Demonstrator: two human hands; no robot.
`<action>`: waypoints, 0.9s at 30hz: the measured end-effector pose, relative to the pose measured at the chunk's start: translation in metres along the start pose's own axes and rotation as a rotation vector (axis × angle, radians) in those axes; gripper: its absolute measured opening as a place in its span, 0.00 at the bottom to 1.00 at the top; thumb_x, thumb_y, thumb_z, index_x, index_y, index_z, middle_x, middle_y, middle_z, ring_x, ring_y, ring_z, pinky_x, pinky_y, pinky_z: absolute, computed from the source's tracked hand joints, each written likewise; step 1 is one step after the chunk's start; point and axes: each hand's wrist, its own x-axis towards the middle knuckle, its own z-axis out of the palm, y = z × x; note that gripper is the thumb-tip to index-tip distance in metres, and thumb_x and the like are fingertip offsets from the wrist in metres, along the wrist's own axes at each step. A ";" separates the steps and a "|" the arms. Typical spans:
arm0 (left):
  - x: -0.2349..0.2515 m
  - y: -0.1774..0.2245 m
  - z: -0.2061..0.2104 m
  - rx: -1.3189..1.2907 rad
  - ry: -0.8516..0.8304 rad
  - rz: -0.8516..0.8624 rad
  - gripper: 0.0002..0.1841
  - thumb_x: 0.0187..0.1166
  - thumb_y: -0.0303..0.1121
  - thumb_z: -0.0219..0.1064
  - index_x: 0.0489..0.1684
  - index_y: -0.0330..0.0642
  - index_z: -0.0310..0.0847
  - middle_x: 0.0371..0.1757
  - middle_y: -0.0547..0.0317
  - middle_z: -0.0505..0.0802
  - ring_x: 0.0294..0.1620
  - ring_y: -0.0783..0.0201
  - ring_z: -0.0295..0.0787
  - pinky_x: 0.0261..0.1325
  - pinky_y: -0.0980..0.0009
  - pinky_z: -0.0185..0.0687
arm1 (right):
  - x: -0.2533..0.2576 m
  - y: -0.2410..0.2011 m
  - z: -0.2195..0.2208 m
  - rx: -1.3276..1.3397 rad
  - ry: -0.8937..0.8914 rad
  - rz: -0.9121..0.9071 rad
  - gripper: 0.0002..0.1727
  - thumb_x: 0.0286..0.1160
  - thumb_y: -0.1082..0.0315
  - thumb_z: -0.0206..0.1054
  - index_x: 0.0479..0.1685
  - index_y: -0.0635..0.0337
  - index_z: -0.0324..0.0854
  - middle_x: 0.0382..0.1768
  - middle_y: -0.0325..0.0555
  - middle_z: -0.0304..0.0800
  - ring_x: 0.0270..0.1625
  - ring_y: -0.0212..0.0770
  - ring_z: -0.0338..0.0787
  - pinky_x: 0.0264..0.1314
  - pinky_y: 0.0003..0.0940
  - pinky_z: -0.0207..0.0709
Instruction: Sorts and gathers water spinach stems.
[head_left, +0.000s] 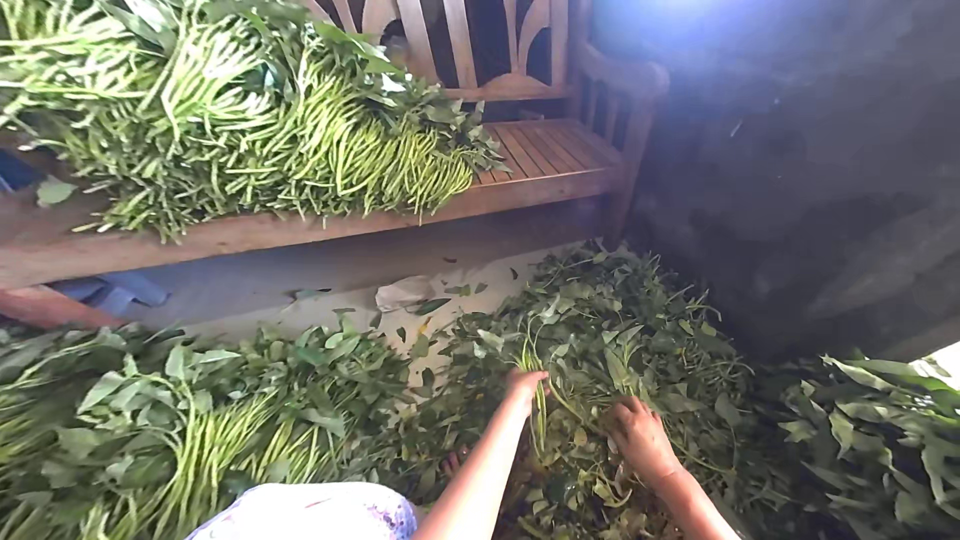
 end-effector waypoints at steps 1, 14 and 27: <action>-0.005 0.001 0.003 0.040 -0.038 0.016 0.24 0.76 0.20 0.72 0.70 0.30 0.73 0.58 0.36 0.87 0.43 0.52 0.91 0.44 0.60 0.90 | 0.002 0.000 -0.004 0.020 0.011 0.040 0.22 0.80 0.53 0.64 0.65 0.56 0.84 0.79 0.54 0.76 0.82 0.57 0.74 0.80 0.63 0.67; -0.035 -0.008 0.027 0.208 -0.362 0.105 0.24 0.73 0.22 0.74 0.68 0.34 0.76 0.54 0.45 0.89 0.41 0.59 0.91 0.44 0.65 0.91 | 0.017 -0.011 0.038 1.324 -0.279 0.357 0.15 0.88 0.67 0.61 0.67 0.59 0.75 0.43 0.43 0.87 0.32 0.34 0.85 0.34 0.29 0.81; -0.013 -0.009 0.021 -0.071 -0.094 -0.027 0.21 0.73 0.17 0.72 0.65 0.27 0.75 0.48 0.40 0.89 0.35 0.56 0.89 0.38 0.64 0.89 | 0.016 -0.013 0.036 0.748 -0.186 0.129 0.24 0.91 0.51 0.56 0.56 0.65 0.85 0.42 0.48 0.89 0.42 0.38 0.86 0.53 0.39 0.81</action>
